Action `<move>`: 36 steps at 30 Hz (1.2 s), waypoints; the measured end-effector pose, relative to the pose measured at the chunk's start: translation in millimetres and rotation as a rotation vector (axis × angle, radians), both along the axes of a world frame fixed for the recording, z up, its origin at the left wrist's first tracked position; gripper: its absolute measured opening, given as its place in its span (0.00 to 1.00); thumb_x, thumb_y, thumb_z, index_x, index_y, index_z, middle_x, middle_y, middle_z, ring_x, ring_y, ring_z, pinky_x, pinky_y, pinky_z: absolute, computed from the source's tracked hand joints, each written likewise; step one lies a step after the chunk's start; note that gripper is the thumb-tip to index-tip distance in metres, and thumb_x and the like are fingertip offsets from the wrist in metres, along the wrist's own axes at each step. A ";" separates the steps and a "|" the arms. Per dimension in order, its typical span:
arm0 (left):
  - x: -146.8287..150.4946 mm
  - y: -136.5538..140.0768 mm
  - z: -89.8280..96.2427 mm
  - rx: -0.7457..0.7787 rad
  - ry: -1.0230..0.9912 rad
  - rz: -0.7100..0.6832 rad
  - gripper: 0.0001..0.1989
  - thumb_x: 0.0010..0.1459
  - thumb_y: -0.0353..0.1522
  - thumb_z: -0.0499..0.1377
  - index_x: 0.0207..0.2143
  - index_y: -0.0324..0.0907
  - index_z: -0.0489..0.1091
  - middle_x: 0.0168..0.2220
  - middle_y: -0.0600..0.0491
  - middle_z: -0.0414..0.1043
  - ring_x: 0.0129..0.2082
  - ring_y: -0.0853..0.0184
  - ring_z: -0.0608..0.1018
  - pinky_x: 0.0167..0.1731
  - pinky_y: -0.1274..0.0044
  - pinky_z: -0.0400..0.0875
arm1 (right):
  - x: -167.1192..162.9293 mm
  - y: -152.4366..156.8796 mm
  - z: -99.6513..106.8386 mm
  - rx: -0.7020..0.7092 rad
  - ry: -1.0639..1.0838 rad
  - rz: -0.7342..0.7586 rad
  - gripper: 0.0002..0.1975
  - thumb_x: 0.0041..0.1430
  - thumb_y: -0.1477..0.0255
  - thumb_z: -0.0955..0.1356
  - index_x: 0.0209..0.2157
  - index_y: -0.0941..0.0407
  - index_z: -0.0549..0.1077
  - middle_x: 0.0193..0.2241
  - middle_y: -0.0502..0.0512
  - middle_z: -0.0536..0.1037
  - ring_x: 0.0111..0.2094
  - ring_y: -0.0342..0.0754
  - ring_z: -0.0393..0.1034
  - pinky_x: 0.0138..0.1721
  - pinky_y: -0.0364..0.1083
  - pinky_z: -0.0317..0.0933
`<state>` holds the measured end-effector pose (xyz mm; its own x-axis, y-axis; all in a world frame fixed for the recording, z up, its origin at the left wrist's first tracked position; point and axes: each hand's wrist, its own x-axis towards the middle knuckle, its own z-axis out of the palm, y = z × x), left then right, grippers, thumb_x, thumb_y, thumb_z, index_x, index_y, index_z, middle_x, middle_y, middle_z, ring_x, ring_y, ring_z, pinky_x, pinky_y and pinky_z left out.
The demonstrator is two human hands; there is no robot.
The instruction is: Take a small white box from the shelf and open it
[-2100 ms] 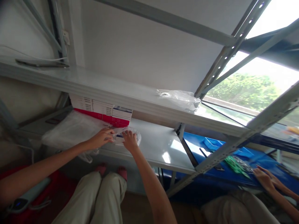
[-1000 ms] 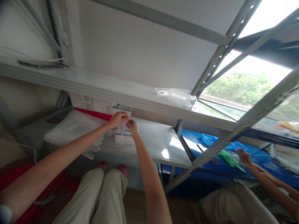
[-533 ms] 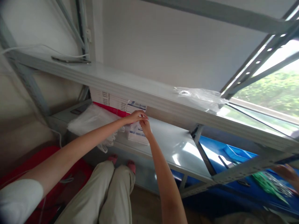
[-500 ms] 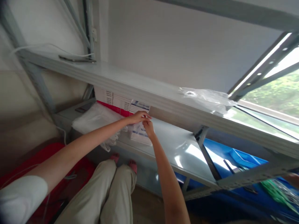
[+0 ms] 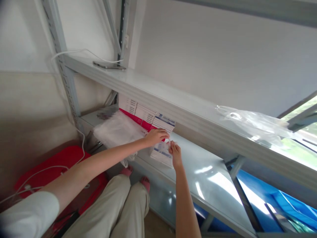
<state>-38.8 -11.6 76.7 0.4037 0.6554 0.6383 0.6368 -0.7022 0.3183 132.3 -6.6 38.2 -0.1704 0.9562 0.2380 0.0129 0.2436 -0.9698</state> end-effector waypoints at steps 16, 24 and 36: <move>12.1 31.5 -47.4 -0.741 -0.270 -0.286 0.11 0.50 0.36 0.64 0.31 0.40 0.69 0.26 0.55 0.69 0.28 0.69 0.72 0.27 0.80 0.63 | 39.8 4.7 21.2 0.474 -0.841 0.061 0.15 0.50 0.78 0.63 0.29 0.50 0.80 0.29 0.54 0.80 0.33 0.51 0.73 0.37 0.49 0.65; 9.3 53.5 -58.4 -0.548 -0.438 -0.359 0.21 0.58 0.47 0.52 0.36 0.38 0.69 0.27 0.54 0.67 0.25 0.71 0.67 0.28 0.78 0.62 | 7.0 8.6 -10.3 0.972 -0.897 -0.429 0.15 0.56 0.84 0.62 0.35 0.54 0.76 0.27 0.51 0.78 0.28 0.46 0.72 0.29 0.42 0.60; -15.0 57.4 -66.7 0.080 0.305 -0.040 0.18 0.54 0.18 0.53 0.42 0.43 0.73 0.45 0.50 0.75 0.49 0.62 0.74 0.51 0.73 0.67 | -3.0 -0.3 -25.0 1.008 -0.584 -0.736 0.12 0.60 0.77 0.64 0.24 0.52 0.72 0.30 0.47 0.80 0.36 0.46 0.73 0.40 0.46 0.58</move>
<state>-53.8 45.8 10.1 0.6091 0.5878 0.5324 0.6656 -0.7439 0.0598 129.3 -7.0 13.2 -0.0193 0.3271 0.9448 0.7844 0.5909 -0.1886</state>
